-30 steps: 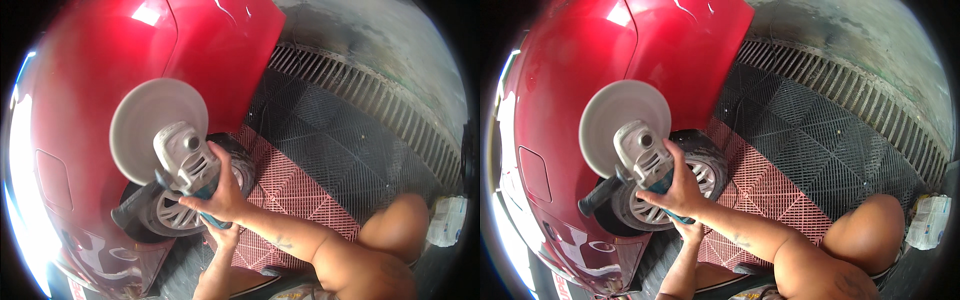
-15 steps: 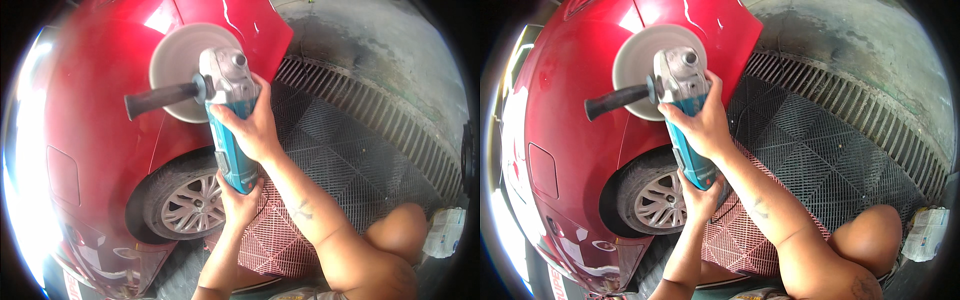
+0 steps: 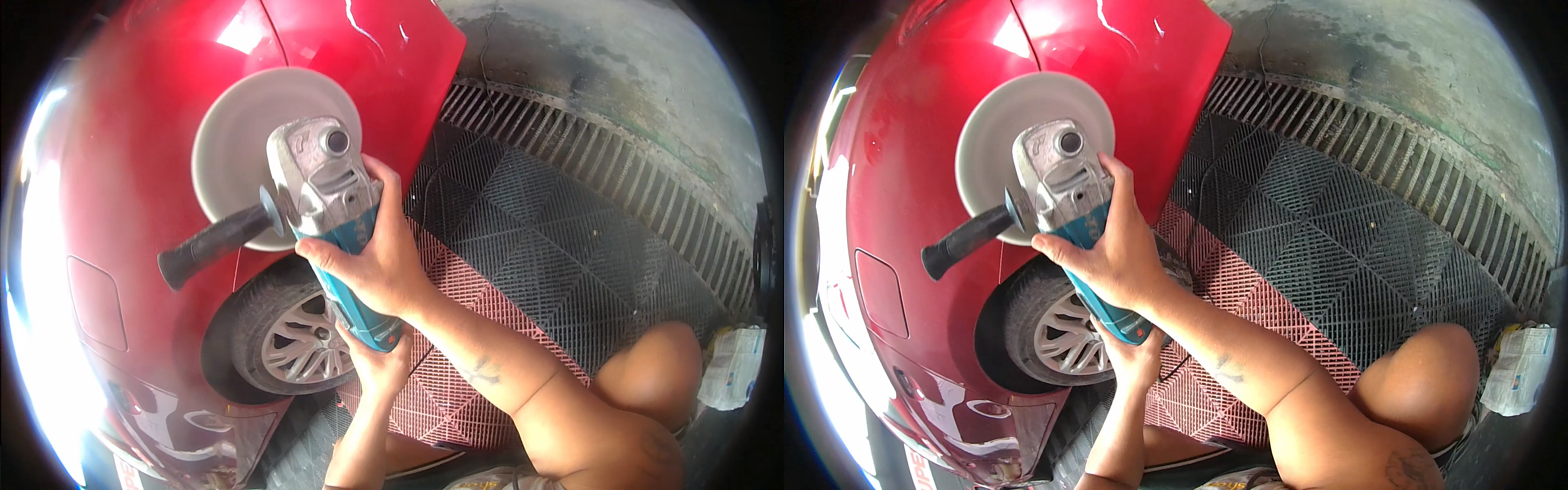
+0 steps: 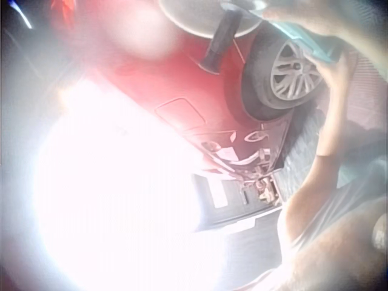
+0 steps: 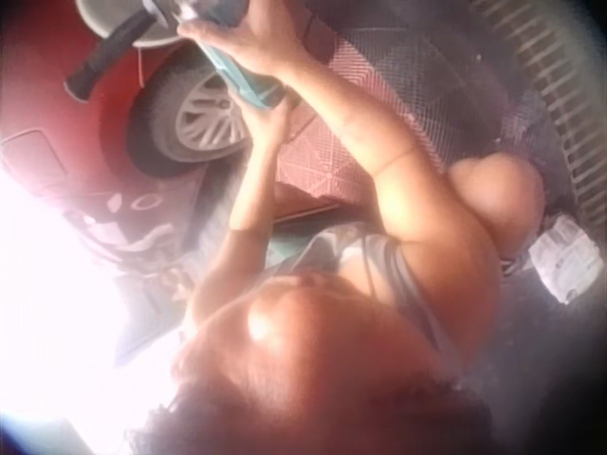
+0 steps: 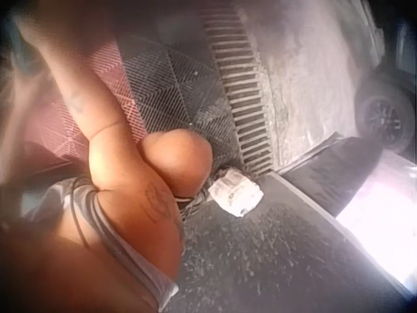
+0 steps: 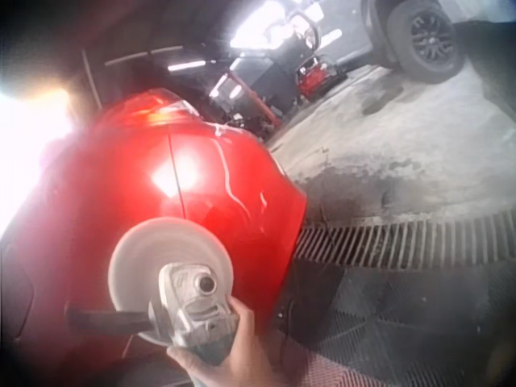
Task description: The person uses a handheld electric polisher to buff the rear bumper of a red car. They briefly pause to wipe the surface with a cloth before resuming polishing.
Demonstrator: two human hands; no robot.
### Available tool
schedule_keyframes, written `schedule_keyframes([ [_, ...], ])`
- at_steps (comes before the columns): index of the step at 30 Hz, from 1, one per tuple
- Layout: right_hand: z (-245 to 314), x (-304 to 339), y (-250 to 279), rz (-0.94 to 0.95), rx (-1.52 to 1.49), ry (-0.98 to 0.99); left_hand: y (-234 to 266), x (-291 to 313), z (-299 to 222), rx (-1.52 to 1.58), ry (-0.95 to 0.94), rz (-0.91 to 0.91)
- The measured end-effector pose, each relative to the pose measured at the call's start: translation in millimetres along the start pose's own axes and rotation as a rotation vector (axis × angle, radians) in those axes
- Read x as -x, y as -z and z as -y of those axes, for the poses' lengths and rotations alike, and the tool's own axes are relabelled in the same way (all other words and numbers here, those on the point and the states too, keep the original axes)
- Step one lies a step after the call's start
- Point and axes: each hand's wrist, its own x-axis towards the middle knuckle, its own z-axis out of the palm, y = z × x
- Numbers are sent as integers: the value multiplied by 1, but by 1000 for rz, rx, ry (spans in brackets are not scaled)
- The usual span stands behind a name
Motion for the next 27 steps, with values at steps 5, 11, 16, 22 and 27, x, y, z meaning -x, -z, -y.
schedule_keyframes([
  [5,-6,38,-16,26,135,18,10,10,59,95,-125,-2],
  [11,14,72,-57,246,234,64,17,37,156,-22,-49,-24],
  [16,26,48,-46,437,218,58,-1,19,136,-14,-165,-32],
  [22,10,-21,3,160,38,57,-30,-17,0,224,-166,-51],
  [27,48,-64,6,139,-99,3,0,-26,-66,216,-109,72],
])
